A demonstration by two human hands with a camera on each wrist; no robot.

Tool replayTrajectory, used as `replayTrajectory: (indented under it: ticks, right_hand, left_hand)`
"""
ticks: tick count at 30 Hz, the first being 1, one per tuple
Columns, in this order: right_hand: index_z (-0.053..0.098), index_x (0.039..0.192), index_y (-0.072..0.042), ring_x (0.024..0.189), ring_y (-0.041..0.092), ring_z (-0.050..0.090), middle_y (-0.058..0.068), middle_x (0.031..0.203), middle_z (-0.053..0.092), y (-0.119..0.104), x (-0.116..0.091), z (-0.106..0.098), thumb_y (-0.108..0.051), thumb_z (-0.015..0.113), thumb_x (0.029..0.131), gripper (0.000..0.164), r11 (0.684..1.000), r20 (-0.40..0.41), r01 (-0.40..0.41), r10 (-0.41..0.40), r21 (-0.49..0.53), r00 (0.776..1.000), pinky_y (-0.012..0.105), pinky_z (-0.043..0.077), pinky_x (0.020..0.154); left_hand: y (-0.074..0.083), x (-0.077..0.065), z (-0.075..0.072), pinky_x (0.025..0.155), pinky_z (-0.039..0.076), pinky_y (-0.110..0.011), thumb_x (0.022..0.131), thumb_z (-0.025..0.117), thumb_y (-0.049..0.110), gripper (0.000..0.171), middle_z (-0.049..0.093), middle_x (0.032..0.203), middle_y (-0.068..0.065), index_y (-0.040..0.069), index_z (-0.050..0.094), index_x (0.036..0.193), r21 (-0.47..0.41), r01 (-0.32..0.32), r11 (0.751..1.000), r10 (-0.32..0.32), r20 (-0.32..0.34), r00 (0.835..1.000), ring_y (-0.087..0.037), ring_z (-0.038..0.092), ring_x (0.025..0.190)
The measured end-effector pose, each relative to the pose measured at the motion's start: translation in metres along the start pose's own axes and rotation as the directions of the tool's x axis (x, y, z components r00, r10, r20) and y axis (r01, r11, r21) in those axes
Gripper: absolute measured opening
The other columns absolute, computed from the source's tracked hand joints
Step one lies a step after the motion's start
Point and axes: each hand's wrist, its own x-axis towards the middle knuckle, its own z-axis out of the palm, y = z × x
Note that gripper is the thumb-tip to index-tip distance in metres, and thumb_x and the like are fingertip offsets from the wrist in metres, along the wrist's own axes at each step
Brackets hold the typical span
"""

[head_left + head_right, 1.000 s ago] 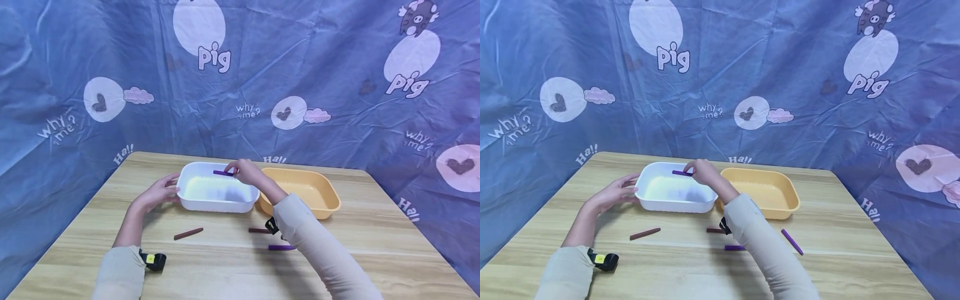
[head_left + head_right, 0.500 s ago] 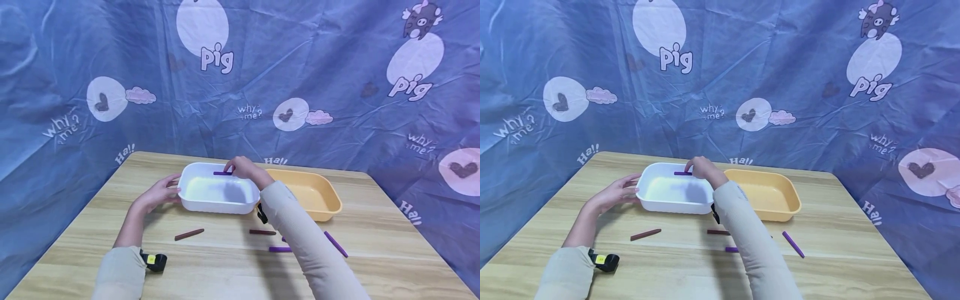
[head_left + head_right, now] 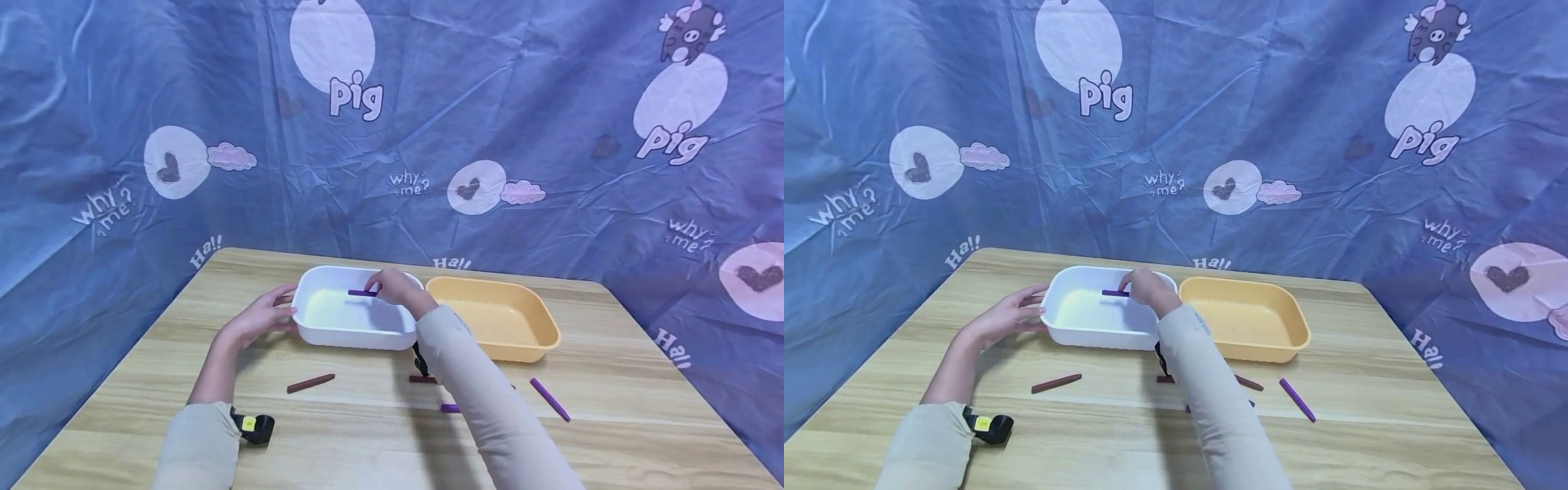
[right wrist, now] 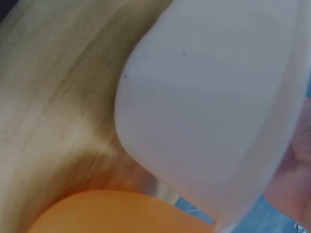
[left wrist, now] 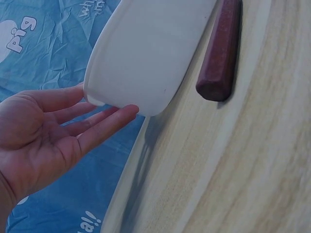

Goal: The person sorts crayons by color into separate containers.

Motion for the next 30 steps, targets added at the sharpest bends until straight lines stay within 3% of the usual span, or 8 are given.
replayTrajectory:
  ticks: [6, 17, 23, 27, 30]
  right_hand:
    - [0.072, 0.101, -0.013, 0.084, 0.016, 0.056, 0.003, 0.096, 0.065, 0.001, -0.001, 0.009, 0.009, 0.055, 0.083, 0.033, 1.0, -0.023, 0.001, -0.001, -0.005, 1.0, 0.025, 0.048, 0.078]
    - [0.071, 0.103, -0.013, 0.089, 0.017, 0.056, 0.004, 0.1, 0.065, -0.001, 0.001, 0.016, 0.01, 0.055, 0.083, 0.034, 0.999, -0.012, -0.047, 0.047, 0.013, 0.999, 0.026, 0.048, 0.081]
    - [0.07, 0.105, -0.012, 0.089, 0.017, 0.056, 0.004, 0.1, 0.065, -0.001, 0.0, 0.017, 0.01, 0.052, 0.083, 0.036, 0.998, 0.022, -0.063, 0.064, -0.029, 0.998, 0.025, 0.048, 0.081]
    - [0.068, 0.109, -0.012, 0.086, 0.016, 0.056, 0.005, 0.096, 0.064, 0.0, -0.004, 0.012, 0.009, 0.053, 0.084, 0.035, 0.998, 0.001, -0.038, 0.038, -0.044, 0.999, 0.025, 0.049, 0.076]
    - [0.068, 0.107, -0.009, 0.081, 0.017, 0.057, 0.006, 0.088, 0.064, 0.0, -0.01, 0.004, 0.009, 0.057, 0.081, 0.034, 0.999, -0.051, 0.035, -0.036, -0.034, 0.998, 0.025, 0.049, 0.071]
  left_hand:
    - [-0.003, 0.002, -0.001, 0.09, 0.046, -0.048, 0.092, 0.041, -0.007, 0.059, 0.019, 0.137, -0.038, -0.01, 0.008, 0.142, -0.01, -0.01, 1.0, 0.01, 0.009, 1.0, -0.049, 0.038, 0.116]
    - [-0.001, 0.001, 0.0, 0.089, 0.047, -0.047, 0.092, 0.042, -0.007, 0.06, 0.02, 0.137, -0.037, -0.01, 0.009, 0.142, -0.003, -0.009, 1.0, 0.009, 0.002, 1.0, -0.048, 0.039, 0.116]
    - [0.0, 0.001, 0.0, 0.09, 0.047, -0.048, 0.092, 0.042, -0.007, 0.06, 0.02, 0.137, -0.037, -0.01, 0.009, 0.142, -0.004, -0.011, 1.0, 0.011, 0.009, 1.0, -0.048, 0.039, 0.116]
    - [-0.001, 0.001, -0.001, 0.089, 0.047, -0.047, 0.092, 0.042, -0.006, 0.06, 0.02, 0.137, -0.037, -0.01, 0.009, 0.142, 0.0, -0.013, 1.0, 0.013, 0.009, 1.0, -0.048, 0.039, 0.116]
    - [-0.001, 0.001, -0.001, 0.089, 0.047, -0.047, 0.092, 0.041, -0.007, 0.06, 0.019, 0.137, -0.037, -0.01, 0.009, 0.142, 0.003, -0.014, 1.0, 0.014, 0.007, 1.0, -0.049, 0.039, 0.116]
